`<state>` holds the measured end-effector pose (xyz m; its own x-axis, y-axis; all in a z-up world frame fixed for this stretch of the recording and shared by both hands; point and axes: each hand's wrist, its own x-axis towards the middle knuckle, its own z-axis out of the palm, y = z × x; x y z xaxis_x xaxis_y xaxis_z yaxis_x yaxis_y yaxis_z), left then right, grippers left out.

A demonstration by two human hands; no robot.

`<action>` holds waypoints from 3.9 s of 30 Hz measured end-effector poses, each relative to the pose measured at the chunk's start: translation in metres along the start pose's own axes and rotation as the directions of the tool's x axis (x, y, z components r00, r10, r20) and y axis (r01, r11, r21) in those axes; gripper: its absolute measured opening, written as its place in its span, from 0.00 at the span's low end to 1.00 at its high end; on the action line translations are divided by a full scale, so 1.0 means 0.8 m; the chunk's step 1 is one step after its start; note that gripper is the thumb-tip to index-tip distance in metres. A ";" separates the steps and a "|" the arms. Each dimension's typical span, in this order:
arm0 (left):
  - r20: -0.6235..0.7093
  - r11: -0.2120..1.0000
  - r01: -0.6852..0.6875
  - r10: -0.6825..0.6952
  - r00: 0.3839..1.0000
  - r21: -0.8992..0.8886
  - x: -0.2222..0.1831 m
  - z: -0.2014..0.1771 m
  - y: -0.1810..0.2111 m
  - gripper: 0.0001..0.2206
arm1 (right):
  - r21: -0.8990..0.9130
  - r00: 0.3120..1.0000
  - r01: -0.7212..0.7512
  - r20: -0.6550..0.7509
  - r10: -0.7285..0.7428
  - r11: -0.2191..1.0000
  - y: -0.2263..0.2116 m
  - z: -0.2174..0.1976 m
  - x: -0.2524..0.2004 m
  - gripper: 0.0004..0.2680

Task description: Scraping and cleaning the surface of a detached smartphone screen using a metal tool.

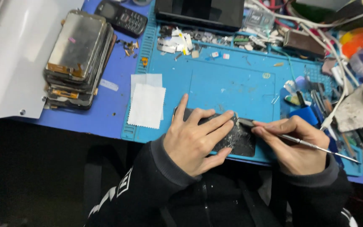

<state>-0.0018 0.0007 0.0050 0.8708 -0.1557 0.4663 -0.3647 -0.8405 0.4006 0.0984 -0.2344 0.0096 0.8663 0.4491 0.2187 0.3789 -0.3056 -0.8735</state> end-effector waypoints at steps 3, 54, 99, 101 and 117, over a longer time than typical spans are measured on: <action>0.024 1.000 0.007 -0.007 1.000 -0.004 0.001 0.001 0.001 0.24 | -0.012 0.999 0.024 0.030 -0.024 1.000 -0.006 0.000 0.000 0.06; 0.053 1.000 0.003 -0.004 0.999 0.017 0.000 0.001 0.000 0.24 | -0.016 0.994 0.047 0.100 -0.045 0.999 0.005 -0.014 0.000 0.08; -0.015 1.000 -0.015 0.014 1.000 -0.018 -0.002 0.005 -0.001 0.23 | 0.087 0.997 -0.069 0.023 0.068 0.994 0.013 0.000 0.003 0.03; -0.012 1.000 -0.013 0.013 1.000 -0.018 -0.002 0.005 -0.001 0.23 | 0.076 0.998 -0.050 0.029 0.048 0.996 0.014 -0.001 0.001 0.04; -0.016 1.000 -0.016 0.016 1.000 -0.010 -0.001 0.003 -0.001 0.23 | 0.086 0.999 -0.041 0.016 0.039 0.995 0.012 0.002 0.003 0.04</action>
<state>-0.0011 -0.0002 0.0023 0.8596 -0.1605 0.4852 -0.3817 -0.8329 0.4007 0.1036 -0.2348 0.0011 0.8752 0.4503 0.1771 0.3140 -0.2501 -0.9159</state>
